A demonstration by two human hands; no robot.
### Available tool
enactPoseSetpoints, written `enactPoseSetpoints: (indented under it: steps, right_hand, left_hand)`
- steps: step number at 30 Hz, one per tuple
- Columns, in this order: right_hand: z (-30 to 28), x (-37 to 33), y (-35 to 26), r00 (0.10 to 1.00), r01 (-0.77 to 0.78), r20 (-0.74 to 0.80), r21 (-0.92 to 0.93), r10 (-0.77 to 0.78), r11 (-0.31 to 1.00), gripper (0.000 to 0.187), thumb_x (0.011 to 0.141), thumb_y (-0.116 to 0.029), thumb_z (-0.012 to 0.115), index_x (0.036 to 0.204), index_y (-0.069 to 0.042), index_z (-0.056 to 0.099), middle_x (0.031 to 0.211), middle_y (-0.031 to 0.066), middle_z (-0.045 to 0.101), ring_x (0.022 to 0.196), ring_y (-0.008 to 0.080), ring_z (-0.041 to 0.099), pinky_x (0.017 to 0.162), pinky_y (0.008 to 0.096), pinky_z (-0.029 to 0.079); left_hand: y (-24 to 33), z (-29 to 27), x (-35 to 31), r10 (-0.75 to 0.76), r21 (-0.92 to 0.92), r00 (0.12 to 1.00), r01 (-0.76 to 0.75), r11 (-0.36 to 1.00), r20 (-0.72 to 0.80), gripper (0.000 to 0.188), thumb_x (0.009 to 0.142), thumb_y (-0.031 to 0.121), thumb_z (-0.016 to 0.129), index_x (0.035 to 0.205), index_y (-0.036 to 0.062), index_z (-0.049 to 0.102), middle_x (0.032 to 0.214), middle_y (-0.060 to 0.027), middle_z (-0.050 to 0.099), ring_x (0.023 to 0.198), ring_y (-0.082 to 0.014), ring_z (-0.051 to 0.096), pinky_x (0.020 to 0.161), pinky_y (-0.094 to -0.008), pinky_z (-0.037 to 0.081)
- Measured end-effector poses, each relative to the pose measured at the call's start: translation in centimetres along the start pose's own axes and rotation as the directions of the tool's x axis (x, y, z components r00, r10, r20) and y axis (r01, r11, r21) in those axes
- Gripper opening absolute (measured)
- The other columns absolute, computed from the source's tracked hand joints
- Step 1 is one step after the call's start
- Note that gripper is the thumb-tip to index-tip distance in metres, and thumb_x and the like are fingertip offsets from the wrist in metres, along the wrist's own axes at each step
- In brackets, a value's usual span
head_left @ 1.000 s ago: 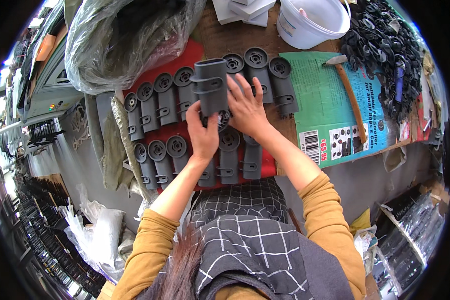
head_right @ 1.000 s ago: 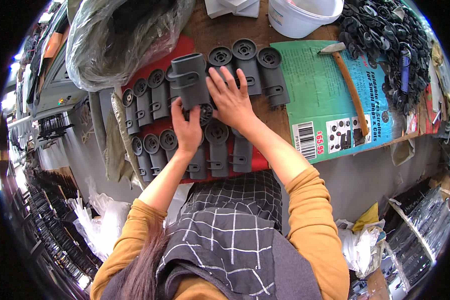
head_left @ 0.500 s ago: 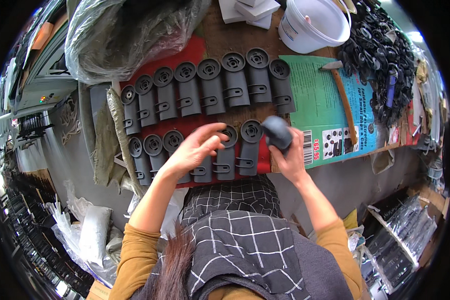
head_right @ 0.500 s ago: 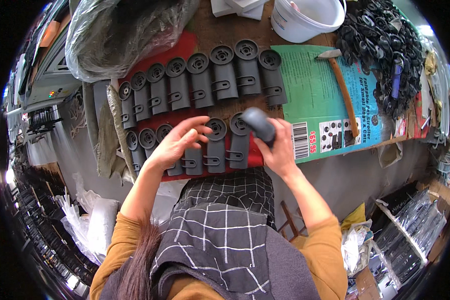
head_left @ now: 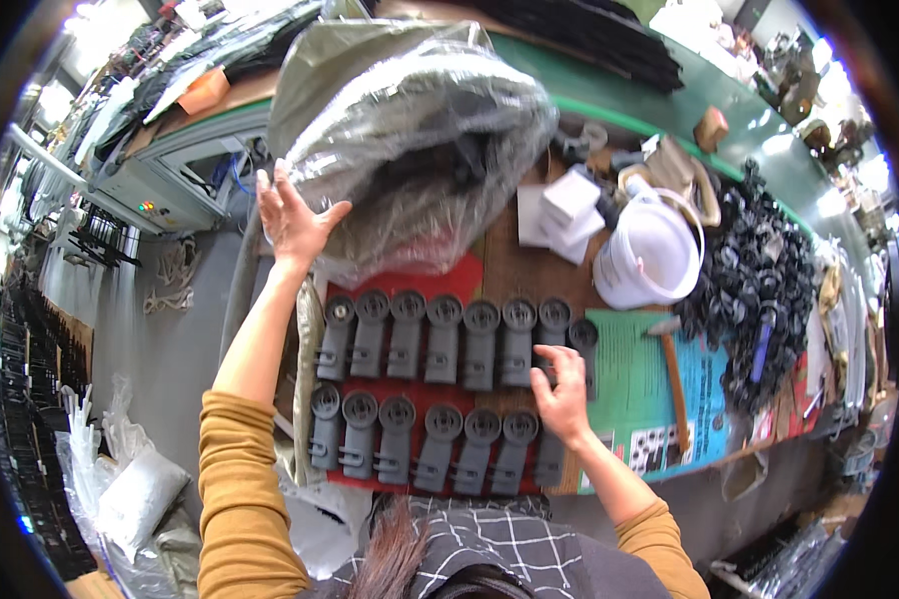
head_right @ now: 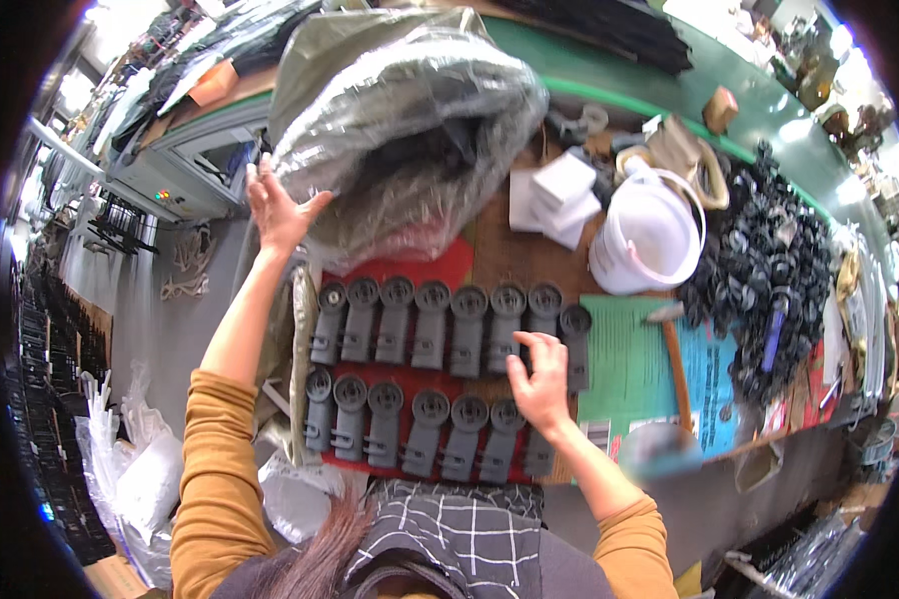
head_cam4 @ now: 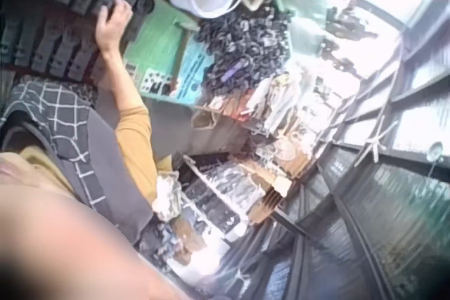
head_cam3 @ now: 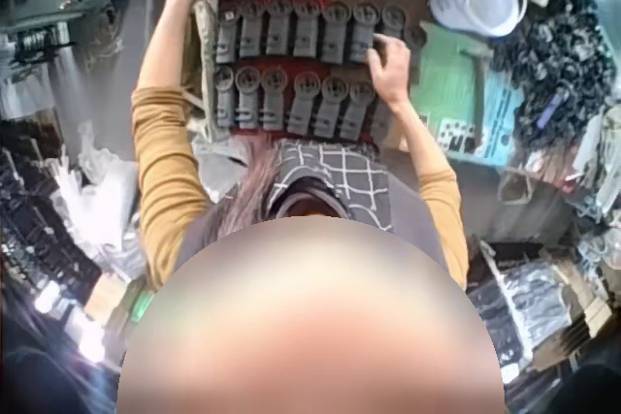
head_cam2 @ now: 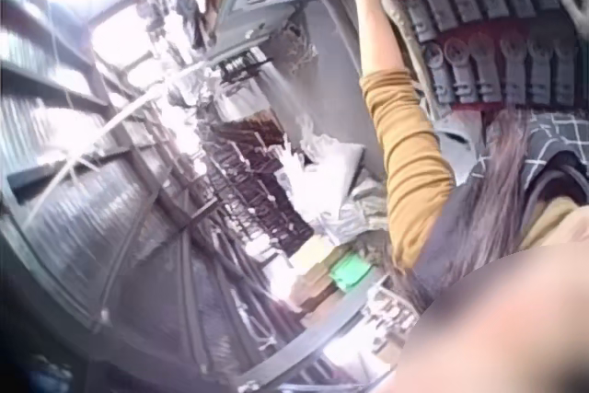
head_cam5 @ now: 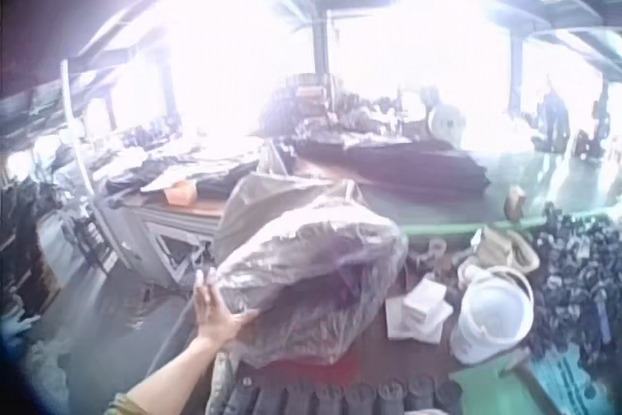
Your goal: The person writes on a cardboard piece, then sits on the floor to retrieve and arrange gray plastic components on a red tray. They spray the components with a can, insert small metal pieces into each, and use a hammer to tap them into place.
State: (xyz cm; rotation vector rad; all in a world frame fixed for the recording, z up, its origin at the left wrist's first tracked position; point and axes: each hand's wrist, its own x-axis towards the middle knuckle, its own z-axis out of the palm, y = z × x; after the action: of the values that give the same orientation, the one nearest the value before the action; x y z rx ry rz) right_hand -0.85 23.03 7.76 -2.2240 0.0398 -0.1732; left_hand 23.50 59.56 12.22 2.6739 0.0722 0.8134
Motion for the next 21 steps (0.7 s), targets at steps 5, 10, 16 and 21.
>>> enactPoseSetpoints:
  steps: [5,10,16,21]
  right_hand:
    - [5.2,13.4,-5.7,0.961,-0.160,0.275,0.517,0.014,0.841,0.048,0.088,-0.023,0.067,0.127,0.001,0.053,0.124,0.0154,0.056,0.117,0.0246,0.054,0.097,0.0341,0.045]
    - [11.7,30.9,-8.6,0.786,-0.558,0.617,0.736,-0.041,0.383,0.108,0.082,-0.063,0.064,0.150,0.003,0.012,0.150,0.0295,0.026,0.140,0.0370,0.028,0.113,0.0426,0.027]
    - [7.0,43.3,-13.0,0.877,-0.459,0.442,0.887,0.188,0.054,0.076,0.087,-0.060,0.058,0.144,-0.017,0.033,0.132,0.0282,0.046,0.123,0.0402,0.046,0.103,0.0563,0.037]
    - [-2.1,43.3,-10.1,0.925,-0.177,0.174,0.984,-0.337,0.020,0.039,0.096,-0.035,0.055,0.123,-0.008,0.052,0.114,0.0182,0.059,0.107,0.0305,0.056,0.099,0.0516,0.045]
  left_hand:
    - [-2.6,5.6,4.4,-0.188,0.243,0.968,0.145,0.959,0.166,0.134,0.055,0.055,0.085,0.152,0.0164,0.001,0.155,-0.0264,0.007,0.145,-0.0413,0.009,0.114,-0.0584,0.012]
    - [-7.5,7.3,9.3,-0.516,-0.187,0.728,0.643,0.743,0.452,0.057,0.090,0.043,0.053,0.132,0.0051,0.049,0.122,-0.0147,0.062,0.114,-0.0299,0.058,0.098,-0.0491,0.039]
    - [7.7,-5.7,18.4,-0.305,-0.793,0.785,0.595,0.129,0.539,0.043,0.098,0.037,0.043,0.118,0.0023,0.057,0.109,-0.0135,0.066,0.090,-0.0275,0.068,0.076,-0.0417,0.058]
    - [11.2,-10.6,13.9,0.193,-0.763,0.765,0.515,0.390,0.615,0.027,0.094,0.019,0.056,0.116,0.0039,0.060,0.105,-0.0066,0.066,0.090,-0.0121,0.065,0.077,-0.0274,0.055]
